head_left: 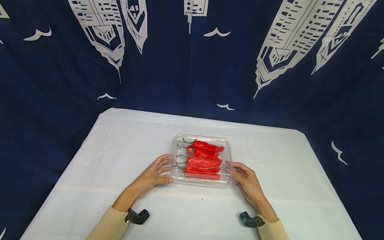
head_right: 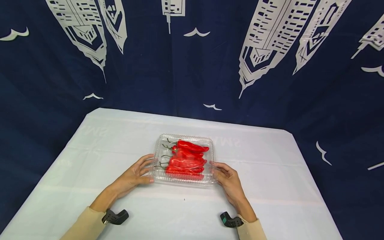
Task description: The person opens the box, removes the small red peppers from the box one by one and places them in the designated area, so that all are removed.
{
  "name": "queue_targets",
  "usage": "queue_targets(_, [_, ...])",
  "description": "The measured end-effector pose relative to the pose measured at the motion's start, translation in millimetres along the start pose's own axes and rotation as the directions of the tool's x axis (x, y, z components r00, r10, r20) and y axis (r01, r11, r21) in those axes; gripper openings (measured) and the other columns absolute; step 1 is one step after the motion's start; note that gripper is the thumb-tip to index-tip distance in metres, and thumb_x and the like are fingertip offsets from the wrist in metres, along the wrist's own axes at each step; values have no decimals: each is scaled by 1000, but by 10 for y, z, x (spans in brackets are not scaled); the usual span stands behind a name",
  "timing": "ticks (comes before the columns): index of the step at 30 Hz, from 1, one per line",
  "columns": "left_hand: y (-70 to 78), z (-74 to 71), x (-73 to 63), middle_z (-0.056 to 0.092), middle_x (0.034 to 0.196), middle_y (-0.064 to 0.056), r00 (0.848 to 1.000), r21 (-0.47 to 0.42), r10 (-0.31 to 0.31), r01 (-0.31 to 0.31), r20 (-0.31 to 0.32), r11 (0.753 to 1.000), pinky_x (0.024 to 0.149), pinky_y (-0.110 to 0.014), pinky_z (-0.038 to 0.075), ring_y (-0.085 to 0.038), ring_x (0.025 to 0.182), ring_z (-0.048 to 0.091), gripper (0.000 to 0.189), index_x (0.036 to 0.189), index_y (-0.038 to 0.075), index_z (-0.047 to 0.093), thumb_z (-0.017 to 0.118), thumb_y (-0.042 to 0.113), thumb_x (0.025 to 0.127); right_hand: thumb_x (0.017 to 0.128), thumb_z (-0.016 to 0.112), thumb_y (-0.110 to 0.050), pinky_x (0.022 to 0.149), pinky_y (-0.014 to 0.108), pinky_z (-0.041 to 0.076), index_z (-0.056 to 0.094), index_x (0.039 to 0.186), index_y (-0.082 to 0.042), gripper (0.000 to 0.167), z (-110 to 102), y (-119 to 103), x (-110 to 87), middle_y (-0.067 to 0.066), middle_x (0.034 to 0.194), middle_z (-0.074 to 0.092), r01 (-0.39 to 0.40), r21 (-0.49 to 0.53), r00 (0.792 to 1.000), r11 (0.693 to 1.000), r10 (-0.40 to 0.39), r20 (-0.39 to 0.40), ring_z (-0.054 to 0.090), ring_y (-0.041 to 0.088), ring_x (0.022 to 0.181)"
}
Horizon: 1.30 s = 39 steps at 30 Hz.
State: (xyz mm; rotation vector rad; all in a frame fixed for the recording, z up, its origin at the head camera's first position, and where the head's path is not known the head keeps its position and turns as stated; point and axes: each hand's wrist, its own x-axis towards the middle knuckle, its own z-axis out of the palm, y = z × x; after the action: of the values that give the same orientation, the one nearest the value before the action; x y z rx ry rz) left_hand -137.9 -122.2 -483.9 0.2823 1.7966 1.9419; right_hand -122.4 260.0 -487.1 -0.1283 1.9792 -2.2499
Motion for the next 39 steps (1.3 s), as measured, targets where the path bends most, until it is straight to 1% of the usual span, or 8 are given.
queue_targets(4, [-14,27,-13,29,160,-11,1000,3,9,-9,-21,1000,107,-38,46,-35,146,34,85,154,19,32,79,9,84,97,61,-1,90,22,56,56,129,4,33,-3,-5,-8,-5,129,66,-6,3,1000,1000,6,0,66,10,116])
queue_targets(10, [-11,53,-30,34,157,-15,999,-23,43,-44,-34,999,99,-29,52,-35,142,40,76,149,9,38,78,7,85,96,61,0,90,22,56,58,128,3,32,-2,-18,-3,-6,129,67,-5,12,1000,1000,5,2,65,11,117])
queue_targets(17, [8,94,-60,42,153,-22,992,2,82,-82,-98,997,93,-24,55,-30,131,51,64,139,-5,47,77,1,83,96,63,-2,91,23,56,55,129,6,35,4,-42,22,-3,130,66,-13,-6,1000,1000,13,-3,65,10,116])
queue_targets(25, [49,173,-76,43,151,-22,986,28,99,-96,-131,995,92,-23,55,-32,132,51,61,138,-6,47,76,4,85,97,61,-1,89,22,56,55,130,7,35,0,-38,22,-6,129,67,3,4,1000,1000,-3,9,66,9,115])
queue_targets(30, [44,314,-63,48,147,-22,964,66,120,-107,-239,992,89,-23,56,-35,129,55,57,135,-6,49,77,6,86,97,61,-2,89,21,56,54,131,8,37,6,-23,14,-6,129,67,-10,-11,1000,1000,10,-8,65,8,115])
queue_targets(34, [36,417,-66,50,147,-19,935,123,131,-95,-330,988,89,-27,57,-35,127,57,58,133,-3,51,80,9,84,97,62,-3,90,21,56,54,132,7,37,12,2,5,-4,130,66,-24,-14,1000,1000,24,-17,65,8,116])
queue_targets(37, [29,464,-70,49,148,-17,922,167,150,-95,-358,981,94,-33,56,-36,129,56,56,132,-2,51,79,10,85,97,62,-4,91,21,56,55,132,4,36,5,14,-3,-5,130,66,-24,-8,1000,1000,24,-10,64,8,117])
queue_targets(39, [25,487,-73,47,150,-17,921,195,168,-104,-351,975,98,-38,55,-38,132,53,54,132,-2,50,76,11,88,97,62,-4,91,21,56,57,131,2,35,-7,19,-5,-6,131,66,-16,-3,1000,1000,16,-7,65,8,117])
